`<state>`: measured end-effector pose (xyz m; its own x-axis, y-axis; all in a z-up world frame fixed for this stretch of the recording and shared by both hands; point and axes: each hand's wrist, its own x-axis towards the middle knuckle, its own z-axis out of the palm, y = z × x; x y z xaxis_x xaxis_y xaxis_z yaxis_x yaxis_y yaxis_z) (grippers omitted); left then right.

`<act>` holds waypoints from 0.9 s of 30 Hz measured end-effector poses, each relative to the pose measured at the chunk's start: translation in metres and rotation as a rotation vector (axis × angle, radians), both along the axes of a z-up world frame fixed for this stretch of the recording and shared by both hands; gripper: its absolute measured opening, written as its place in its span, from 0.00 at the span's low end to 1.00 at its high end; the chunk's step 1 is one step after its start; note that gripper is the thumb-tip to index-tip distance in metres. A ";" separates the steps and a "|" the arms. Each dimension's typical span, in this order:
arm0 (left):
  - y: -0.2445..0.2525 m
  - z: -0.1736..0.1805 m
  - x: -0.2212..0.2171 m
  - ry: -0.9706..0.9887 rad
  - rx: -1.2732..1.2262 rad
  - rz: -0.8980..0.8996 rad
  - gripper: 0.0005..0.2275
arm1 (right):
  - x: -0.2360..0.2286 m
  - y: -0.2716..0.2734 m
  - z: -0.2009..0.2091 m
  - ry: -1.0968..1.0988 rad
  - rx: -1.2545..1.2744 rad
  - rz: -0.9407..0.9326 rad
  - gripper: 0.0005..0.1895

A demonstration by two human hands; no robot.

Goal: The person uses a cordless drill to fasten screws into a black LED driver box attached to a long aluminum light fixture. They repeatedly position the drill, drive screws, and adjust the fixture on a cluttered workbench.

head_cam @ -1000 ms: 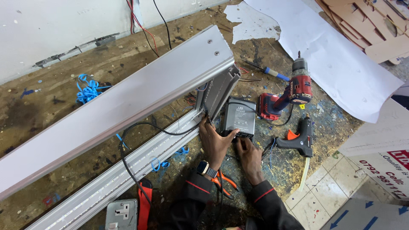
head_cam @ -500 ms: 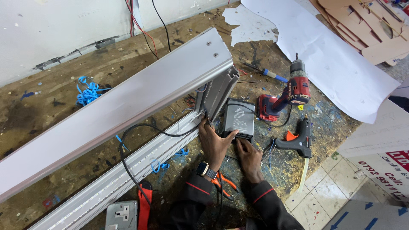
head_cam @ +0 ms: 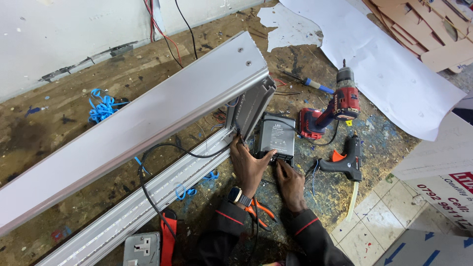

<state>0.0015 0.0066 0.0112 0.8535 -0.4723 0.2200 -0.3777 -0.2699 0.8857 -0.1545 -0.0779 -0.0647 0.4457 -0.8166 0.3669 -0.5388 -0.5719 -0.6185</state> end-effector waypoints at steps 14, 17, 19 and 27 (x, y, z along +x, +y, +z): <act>-0.004 -0.002 0.002 0.013 0.026 0.011 0.43 | 0.011 0.009 0.024 -0.027 0.043 -0.006 0.07; -0.004 -0.001 0.002 0.018 0.024 0.015 0.45 | 0.009 0.007 0.015 0.006 0.076 -0.029 0.06; -0.001 0.008 0.002 0.023 0.020 0.008 0.43 | 0.008 0.005 0.011 0.012 0.097 -0.031 0.07; -0.003 0.008 0.003 0.009 0.027 0.018 0.49 | 0.016 0.008 0.019 0.082 0.071 -0.083 0.05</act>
<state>0.0048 0.0034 0.0194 0.8639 -0.4625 0.1994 -0.3643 -0.3004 0.8815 -0.1390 -0.0703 -0.0457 0.4013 -0.8746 0.2720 -0.6330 -0.4794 -0.6078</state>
